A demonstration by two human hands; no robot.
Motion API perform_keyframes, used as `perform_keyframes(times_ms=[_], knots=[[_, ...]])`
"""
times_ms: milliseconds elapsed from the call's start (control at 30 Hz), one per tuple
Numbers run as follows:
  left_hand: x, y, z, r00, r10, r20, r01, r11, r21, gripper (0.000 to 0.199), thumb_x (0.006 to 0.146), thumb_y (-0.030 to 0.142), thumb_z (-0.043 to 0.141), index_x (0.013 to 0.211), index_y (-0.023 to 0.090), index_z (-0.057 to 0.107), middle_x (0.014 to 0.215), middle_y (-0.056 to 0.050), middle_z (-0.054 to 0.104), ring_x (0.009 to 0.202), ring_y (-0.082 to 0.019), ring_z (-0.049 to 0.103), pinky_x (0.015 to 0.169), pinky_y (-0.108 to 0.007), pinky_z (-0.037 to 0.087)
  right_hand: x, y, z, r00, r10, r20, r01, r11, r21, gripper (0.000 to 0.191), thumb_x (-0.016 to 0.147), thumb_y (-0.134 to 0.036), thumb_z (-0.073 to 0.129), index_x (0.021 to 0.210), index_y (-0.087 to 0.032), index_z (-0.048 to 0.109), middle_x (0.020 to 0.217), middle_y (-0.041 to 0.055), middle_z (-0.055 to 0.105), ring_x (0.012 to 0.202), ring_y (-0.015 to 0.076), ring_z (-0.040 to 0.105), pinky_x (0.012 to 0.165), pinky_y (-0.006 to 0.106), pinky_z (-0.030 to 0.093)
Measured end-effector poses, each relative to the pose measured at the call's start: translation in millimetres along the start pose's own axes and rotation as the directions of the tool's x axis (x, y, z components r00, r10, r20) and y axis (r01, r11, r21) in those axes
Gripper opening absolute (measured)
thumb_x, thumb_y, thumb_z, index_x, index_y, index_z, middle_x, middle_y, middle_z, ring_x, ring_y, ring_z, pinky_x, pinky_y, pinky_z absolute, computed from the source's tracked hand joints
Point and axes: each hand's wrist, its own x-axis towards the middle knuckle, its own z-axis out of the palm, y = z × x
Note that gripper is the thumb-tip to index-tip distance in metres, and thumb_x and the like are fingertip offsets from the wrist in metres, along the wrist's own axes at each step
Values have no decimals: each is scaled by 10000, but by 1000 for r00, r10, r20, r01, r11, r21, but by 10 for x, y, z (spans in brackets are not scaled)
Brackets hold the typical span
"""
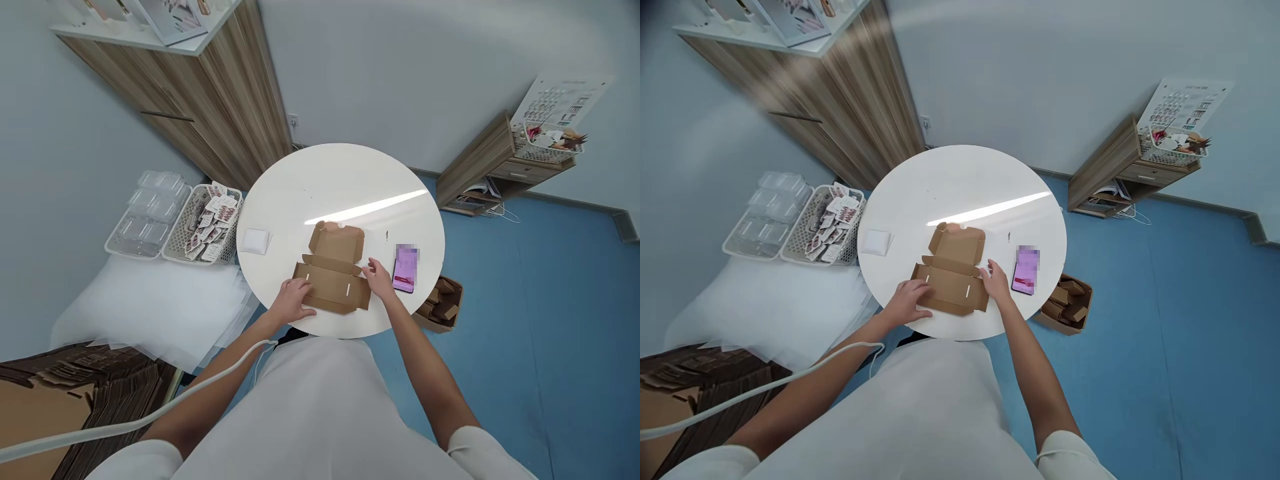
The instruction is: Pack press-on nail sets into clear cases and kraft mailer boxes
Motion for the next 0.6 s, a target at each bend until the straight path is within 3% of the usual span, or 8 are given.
perform_keyframes(times_ms=[133, 267, 433, 533, 600], knots=[[-127, 51, 178, 986, 49, 159, -67, 992, 106, 444, 679, 231, 624, 1102, 229, 491, 1090, -60, 561, 1086, -229, 450, 971, -431, 215, 396, -105, 83, 996, 90, 14, -91, 993, 81, 534, 759, -434, 450, 1207, -142, 448, 1106, 100, 582, 964, 171, 553, 819, 281, 402], [-173, 25, 356, 991, -23, 129, -2, 982, 189, 368, 748, 69, 446, 1070, 235, 508, 988, -43, 599, 961, -188, 524, 955, -421, 233, 513, -89, 214, 997, 76, -2, -76, 995, 65, 343, 759, -336, 428, 1035, -177, 555, 995, 53, 626, 862, 147, 567, 747, 260, 410], [-126, 13, 424, 993, 7, 114, -30, 978, 206, 383, 742, -2, 351, 986, 213, 553, 858, -35, 618, 843, -161, 574, 969, -410, 235, 427, -39, 271, 999, 51, -18, -51, 998, 26, 255, 755, -300, 387, 887, -208, 585, 823, 9, 632, 738, 144, 544, 667, 251, 393], [-95, 59, 415, 999, 16, 39, -25, 970, 241, 421, 759, 10, 332, 1075, 210, 525, 1009, -69, 605, 996, -175, 537, 977, -385, 240, 324, -49, 247, 1000, 22, -16, -22, 1000, -10, 242, 755, -305, 369, 834, -224, 583, 731, -11, 610, 673, 143, 517, 635, 246, 368], [-74, 101, 397, 999, -9, -50, 23, 956, 292, 461, 772, 39, 336, 1187, 199, 459, 1204, -107, 514, 1174, -205, 413, 994, -391, 216, 237, -67, 223, 1000, -12, -20, 10, 997, -76, 241, 761, -313, 352, 796, -229, 575, 664, -23, 583, 626, 141, 490, 619, 246, 344]])
